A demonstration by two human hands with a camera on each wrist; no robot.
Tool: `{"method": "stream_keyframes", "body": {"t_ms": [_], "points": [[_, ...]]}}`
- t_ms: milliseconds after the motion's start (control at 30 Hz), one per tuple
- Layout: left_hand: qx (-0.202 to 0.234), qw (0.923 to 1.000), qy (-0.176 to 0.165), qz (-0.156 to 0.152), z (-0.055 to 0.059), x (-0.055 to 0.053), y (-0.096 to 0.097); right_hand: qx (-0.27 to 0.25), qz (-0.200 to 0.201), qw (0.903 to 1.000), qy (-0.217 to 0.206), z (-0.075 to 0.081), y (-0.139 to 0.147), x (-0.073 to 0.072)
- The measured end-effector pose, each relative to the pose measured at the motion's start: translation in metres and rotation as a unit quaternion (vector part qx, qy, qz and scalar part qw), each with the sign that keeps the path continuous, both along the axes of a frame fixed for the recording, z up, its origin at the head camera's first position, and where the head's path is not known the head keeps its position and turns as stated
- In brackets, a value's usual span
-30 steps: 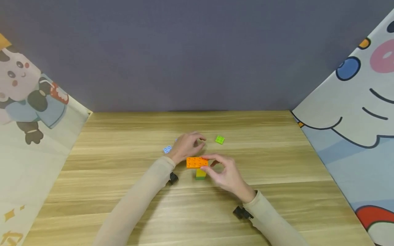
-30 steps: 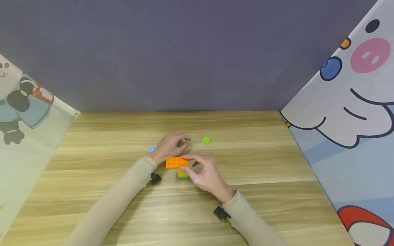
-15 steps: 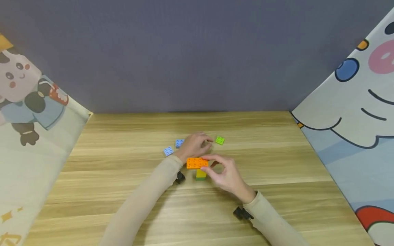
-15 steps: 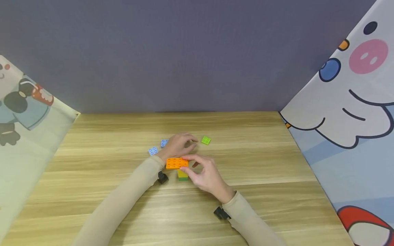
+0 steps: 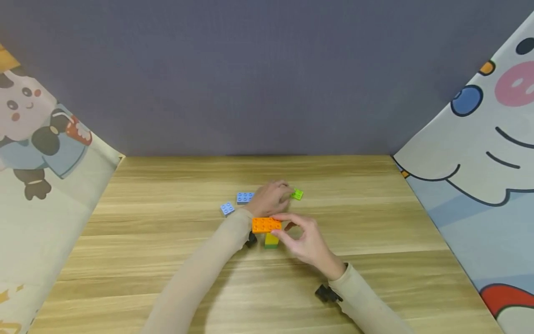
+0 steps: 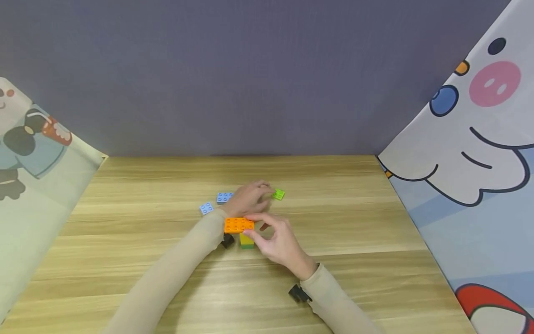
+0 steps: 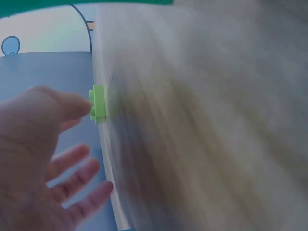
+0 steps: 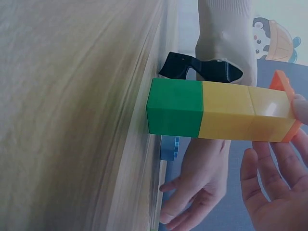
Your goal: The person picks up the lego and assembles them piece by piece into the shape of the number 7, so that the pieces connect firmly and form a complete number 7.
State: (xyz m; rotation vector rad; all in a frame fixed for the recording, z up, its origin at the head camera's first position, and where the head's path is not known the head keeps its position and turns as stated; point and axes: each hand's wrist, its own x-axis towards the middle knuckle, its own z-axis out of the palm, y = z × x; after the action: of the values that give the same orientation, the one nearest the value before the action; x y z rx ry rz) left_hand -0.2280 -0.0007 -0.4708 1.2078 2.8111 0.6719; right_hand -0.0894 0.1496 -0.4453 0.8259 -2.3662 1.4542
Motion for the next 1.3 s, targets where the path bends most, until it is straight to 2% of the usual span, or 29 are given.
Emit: {"method": "stream_keyframes", "body": {"t_ms": [133,400,600,767,867,1033,1133,1300], "points": [[-0.019,0.9997,0.011,-0.006,-0.001,0.001,0.001,0.003,-0.002,1.0000,-0.005,0.001,0.000,0.002],[-0.006,0.9993,0.031,0.020,0.001,0.002,0.000,0.003,0.001,1.0000,-0.008,0.001,0.000,0.001],[0.029,0.9994,-0.011,0.019,0.001,0.003,-0.006,0.004,-0.003,0.9999,-0.011,0.001,0.000,0.001],[0.060,0.9948,-0.064,0.052,0.003,0.006,-0.011,0.001,0.001,1.0000,-0.004,0.001,0.000,0.000],[0.071,0.9915,-0.079,0.075,0.006,0.008,-0.014,-0.004,0.004,1.0000,-0.001,0.001,0.000,0.000],[0.088,0.9891,-0.087,0.081,0.012,0.014,-0.019,-0.008,0.006,0.9999,0.004,0.001,0.001,0.001],[0.097,0.9890,-0.082,0.077,0.014,0.017,-0.024,-0.011,0.008,0.9999,0.008,0.000,0.001,0.001],[0.107,0.9874,-0.078,0.087,0.018,0.020,-0.035,-0.018,0.009,0.9997,0.014,0.000,0.001,-0.001]]}}
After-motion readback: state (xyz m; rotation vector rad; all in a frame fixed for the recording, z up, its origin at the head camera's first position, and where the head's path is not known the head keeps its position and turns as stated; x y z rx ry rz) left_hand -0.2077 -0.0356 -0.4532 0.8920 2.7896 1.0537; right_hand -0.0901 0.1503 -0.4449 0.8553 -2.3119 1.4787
